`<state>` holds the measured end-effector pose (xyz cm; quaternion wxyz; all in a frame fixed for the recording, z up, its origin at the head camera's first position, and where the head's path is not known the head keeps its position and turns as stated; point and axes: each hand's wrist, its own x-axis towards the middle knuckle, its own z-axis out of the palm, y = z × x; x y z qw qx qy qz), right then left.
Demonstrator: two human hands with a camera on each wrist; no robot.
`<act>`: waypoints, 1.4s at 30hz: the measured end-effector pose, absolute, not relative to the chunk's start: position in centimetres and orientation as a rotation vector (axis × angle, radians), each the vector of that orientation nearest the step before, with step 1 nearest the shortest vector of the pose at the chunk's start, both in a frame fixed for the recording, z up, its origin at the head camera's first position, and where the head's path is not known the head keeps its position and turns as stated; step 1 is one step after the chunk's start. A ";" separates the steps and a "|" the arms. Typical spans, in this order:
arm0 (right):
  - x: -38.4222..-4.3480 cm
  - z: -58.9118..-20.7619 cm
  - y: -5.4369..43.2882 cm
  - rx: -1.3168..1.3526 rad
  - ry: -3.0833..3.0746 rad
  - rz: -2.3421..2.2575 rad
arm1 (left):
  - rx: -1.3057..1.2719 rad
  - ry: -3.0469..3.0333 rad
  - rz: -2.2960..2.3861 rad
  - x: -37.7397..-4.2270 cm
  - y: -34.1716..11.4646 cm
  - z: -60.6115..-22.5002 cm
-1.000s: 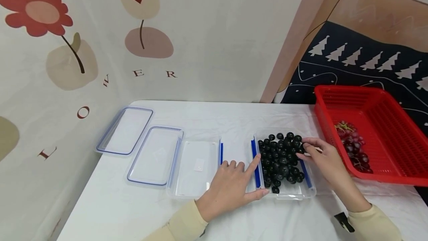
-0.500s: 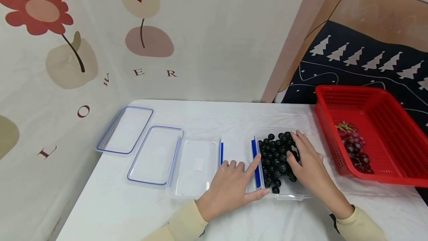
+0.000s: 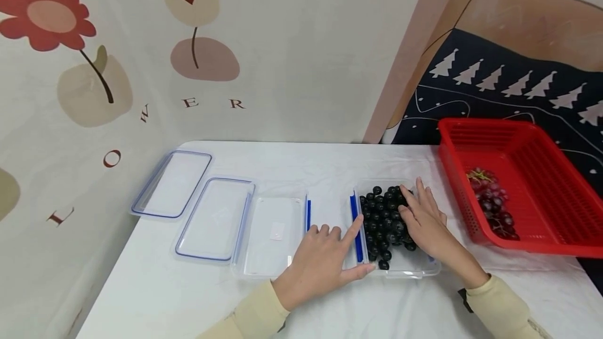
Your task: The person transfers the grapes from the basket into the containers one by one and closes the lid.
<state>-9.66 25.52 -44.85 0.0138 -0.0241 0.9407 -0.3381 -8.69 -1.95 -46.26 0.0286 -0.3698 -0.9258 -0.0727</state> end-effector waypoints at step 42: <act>-6.2 -45.5 24.9 -0.735 3.468 -0.381 | -1.142 -2.848 -0.220 -8.7 -2.1 -46.3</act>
